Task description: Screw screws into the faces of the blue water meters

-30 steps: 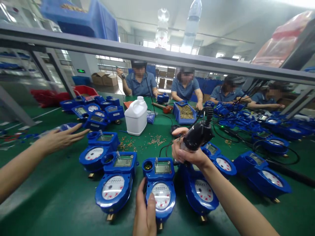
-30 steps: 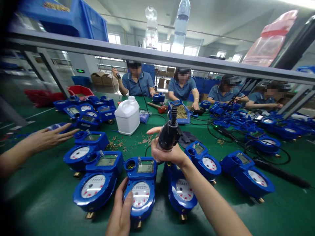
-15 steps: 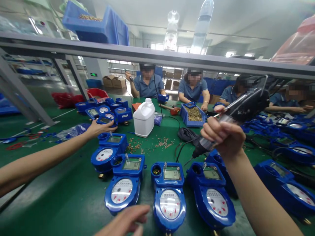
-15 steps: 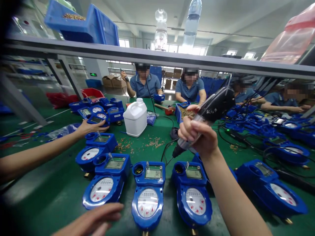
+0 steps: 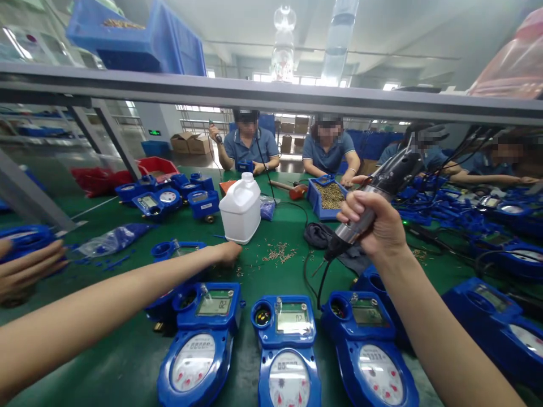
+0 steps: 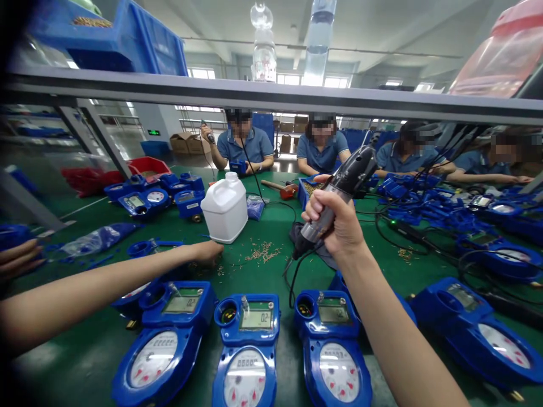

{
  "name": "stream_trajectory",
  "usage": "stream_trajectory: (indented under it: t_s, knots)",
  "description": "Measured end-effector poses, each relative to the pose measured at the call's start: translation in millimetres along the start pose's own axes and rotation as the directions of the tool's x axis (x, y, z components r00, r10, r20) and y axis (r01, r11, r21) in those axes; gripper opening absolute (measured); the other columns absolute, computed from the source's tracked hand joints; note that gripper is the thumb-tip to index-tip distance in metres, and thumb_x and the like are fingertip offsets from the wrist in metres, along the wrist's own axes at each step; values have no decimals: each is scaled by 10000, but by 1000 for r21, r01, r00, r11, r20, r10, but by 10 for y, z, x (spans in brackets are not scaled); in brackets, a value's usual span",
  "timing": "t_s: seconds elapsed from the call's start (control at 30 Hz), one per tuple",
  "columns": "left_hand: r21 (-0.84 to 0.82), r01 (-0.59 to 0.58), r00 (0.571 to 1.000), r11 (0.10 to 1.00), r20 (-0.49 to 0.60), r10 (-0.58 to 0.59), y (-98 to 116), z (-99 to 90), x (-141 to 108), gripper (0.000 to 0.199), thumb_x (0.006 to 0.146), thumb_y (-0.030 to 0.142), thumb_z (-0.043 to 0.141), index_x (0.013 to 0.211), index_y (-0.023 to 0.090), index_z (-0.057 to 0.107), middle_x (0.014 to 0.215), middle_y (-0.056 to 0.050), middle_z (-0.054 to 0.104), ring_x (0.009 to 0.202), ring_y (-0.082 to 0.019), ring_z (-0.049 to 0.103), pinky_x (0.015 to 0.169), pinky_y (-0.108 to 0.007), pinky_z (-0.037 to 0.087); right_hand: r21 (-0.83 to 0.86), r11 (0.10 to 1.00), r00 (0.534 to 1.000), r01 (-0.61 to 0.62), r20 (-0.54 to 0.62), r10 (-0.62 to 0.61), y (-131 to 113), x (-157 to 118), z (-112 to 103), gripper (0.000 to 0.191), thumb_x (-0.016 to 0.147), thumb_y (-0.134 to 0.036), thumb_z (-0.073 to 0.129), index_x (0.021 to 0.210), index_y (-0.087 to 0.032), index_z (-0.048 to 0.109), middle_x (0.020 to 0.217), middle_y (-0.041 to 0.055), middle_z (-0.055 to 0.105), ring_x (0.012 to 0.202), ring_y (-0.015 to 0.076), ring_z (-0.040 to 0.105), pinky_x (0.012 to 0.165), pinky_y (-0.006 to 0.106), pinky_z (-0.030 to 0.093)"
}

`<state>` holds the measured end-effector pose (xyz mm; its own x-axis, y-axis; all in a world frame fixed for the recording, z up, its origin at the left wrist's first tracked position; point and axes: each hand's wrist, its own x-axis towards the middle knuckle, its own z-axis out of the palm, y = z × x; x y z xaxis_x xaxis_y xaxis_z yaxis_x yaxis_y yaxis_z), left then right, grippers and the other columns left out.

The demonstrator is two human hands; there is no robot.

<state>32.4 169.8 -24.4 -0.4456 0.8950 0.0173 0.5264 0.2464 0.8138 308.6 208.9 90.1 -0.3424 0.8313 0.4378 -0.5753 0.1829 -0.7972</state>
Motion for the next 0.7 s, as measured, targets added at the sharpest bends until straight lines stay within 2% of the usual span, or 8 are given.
stream_trajectory:
  t_s: [0.1,0.23,0.4,0.53,0.7]
  knots:
    - [78,7,997,997,80,-13,-186,129,13,391,926,379,454,1121,55,552,1132,-86,558,917,-141,601,862,-335,497,-20,999,1000,25,-17,-25,-60,5,-51,154,708,-155,624,802,-211,516,528,-76,394,460,67,356,487,197,345]
    - [156,3,990,988,140,-25,-287,149,26,346,919,341,489,1130,73,546,1131,-99,568,937,-151,599,854,-363,497,-26,999,999,37,-29,-38,-116,-4,-68,171,710,-134,609,817,-230,515,531,-77,382,464,72,345,497,201,348]
    - [259,-11,972,966,229,-51,-207,38,89,345,902,372,512,1095,92,573,1100,-70,583,915,-155,608,837,-339,512,-37,998,998,53,-26,-54,-158,-41,-55,173,700,-157,619,794,-237,498,535,-81,352,466,74,321,500,209,338]
    - [329,-32,957,944,283,-67,-122,-48,161,385,916,375,475,1096,45,561,1121,-63,561,933,-160,604,858,-324,496,-73,995,998,62,-25,-64,-205,-61,-27,180,689,-179,627,790,-243,493,537,-86,322,462,77,305,497,216,334]
    - [381,-10,944,924,307,-117,-77,-68,195,452,972,330,304,1088,-29,552,1098,-43,555,961,-181,595,880,-326,471,-61,997,999,53,-9,-53,-254,-78,28,170,684,-170,620,770,-229,485,538,-82,332,464,68,326,492,207,340]
